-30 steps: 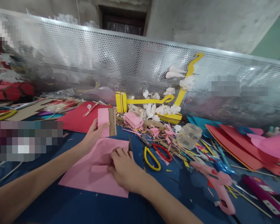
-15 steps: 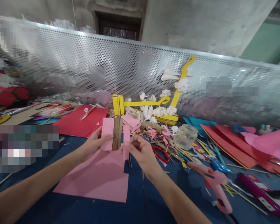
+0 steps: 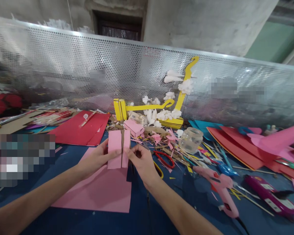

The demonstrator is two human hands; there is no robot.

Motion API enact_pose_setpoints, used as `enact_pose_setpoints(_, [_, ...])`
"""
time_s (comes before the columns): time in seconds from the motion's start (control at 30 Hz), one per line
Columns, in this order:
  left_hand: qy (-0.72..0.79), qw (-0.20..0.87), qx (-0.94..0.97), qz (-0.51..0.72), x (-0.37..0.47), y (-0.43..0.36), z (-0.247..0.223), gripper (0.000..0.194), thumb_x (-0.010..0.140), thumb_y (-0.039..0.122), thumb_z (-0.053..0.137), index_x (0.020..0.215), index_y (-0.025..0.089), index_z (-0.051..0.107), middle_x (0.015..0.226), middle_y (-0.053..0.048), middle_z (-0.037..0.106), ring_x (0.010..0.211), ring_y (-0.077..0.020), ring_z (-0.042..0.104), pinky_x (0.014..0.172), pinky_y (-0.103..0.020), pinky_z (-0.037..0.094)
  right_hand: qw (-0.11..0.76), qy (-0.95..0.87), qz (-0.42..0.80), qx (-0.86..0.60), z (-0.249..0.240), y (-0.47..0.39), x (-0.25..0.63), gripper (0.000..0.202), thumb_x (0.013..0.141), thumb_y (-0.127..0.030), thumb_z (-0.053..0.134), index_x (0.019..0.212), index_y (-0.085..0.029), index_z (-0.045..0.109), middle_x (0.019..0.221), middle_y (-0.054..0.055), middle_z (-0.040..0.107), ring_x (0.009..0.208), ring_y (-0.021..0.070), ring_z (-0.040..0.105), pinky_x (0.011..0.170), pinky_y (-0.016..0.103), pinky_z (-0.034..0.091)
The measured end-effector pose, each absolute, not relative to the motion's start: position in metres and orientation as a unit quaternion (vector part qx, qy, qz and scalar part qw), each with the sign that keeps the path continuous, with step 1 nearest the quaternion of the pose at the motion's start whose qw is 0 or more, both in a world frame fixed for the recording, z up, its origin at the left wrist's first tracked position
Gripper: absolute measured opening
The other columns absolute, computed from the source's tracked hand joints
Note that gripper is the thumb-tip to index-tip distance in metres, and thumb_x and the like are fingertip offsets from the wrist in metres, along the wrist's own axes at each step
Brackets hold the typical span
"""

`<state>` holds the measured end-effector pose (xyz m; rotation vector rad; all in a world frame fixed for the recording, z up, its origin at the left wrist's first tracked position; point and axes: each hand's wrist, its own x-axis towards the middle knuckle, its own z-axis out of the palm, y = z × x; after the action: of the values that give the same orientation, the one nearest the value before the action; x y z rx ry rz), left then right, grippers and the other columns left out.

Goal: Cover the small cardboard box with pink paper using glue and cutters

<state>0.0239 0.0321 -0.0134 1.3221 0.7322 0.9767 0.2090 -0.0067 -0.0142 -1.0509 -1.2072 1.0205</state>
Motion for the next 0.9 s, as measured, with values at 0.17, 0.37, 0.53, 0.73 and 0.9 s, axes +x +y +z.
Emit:
enact_pose_setpoints(0.17, [0.322,0.620,0.579,0.420,0.0249,0.0313,-0.0115,0.056,0.084,0.040,0.083,0.133,0.025,0.061,0.136,-0.014,0.069,0.117,-0.0340,0.070,0.094,-0.048,0.060,0.578,-0.531,0.410,-0.465,-0.0129,-0.0064,0.2097,0.047,0.070,-0.056,0.088,0.064,-0.022,0.057,0.059,-0.005,0.051,0.057,0.0127,0.043,0.058,0.027,0.037])
enact_pose_setpoints(0.37, [0.321,0.611,0.588,0.421,0.0235,0.0314,-0.0098,0.057,0.083,0.039,0.083,0.134,0.025,0.060,0.134,-0.014,0.071,0.117,-0.0338,0.070,0.092,-0.047,0.061,0.575,-0.540,0.394,-0.472,-0.0125,-0.0064,0.2106,0.045,0.070,-0.053,0.089,0.063,-0.022,0.058,0.060,-0.005,0.051,0.059,0.0130,0.042,0.058,0.028,0.036])
enact_pose_setpoints(0.53, [0.314,0.612,0.589,0.423,0.0230,0.0309,-0.0098,0.057,0.084,0.038,0.083,0.135,0.026,0.060,0.135,-0.014,0.070,0.118,-0.0341,0.070,0.093,-0.047,0.061,0.568,-0.539,0.407,-0.471,-0.0152,-0.0067,0.2103,0.047,0.071,-0.057,0.087,0.064,-0.022,0.058,0.058,-0.006,0.050,0.055,0.0127,0.042,0.055,0.028,0.035])
enact_pose_setpoints(0.73, [0.312,0.607,0.595,0.423,0.0230,0.0303,-0.0094,0.059,0.083,0.038,0.083,0.136,0.027,0.060,0.135,-0.013,0.071,0.122,-0.0338,0.068,0.095,-0.047,0.060,0.564,-0.533,0.428,-0.463,-0.0183,-0.0079,0.2090,0.048,0.075,-0.058,0.085,0.069,-0.022,0.054,0.061,-0.005,0.051,0.058,0.0132,0.044,0.056,0.027,0.035])
enact_pose_setpoints(0.9, [0.303,0.623,0.588,0.418,0.0233,0.0284,-0.0060,0.061,0.083,0.037,0.084,0.136,0.026,0.058,0.136,-0.015,0.070,0.125,-0.0345,0.067,0.100,-0.051,0.057,0.585,-0.515,0.437,-0.449,-0.0201,-0.0073,0.2077,0.049,0.074,-0.059,0.085,0.087,-0.024,0.053,0.085,-0.001,0.060,0.075,0.0172,0.055,0.067,0.030,0.046])
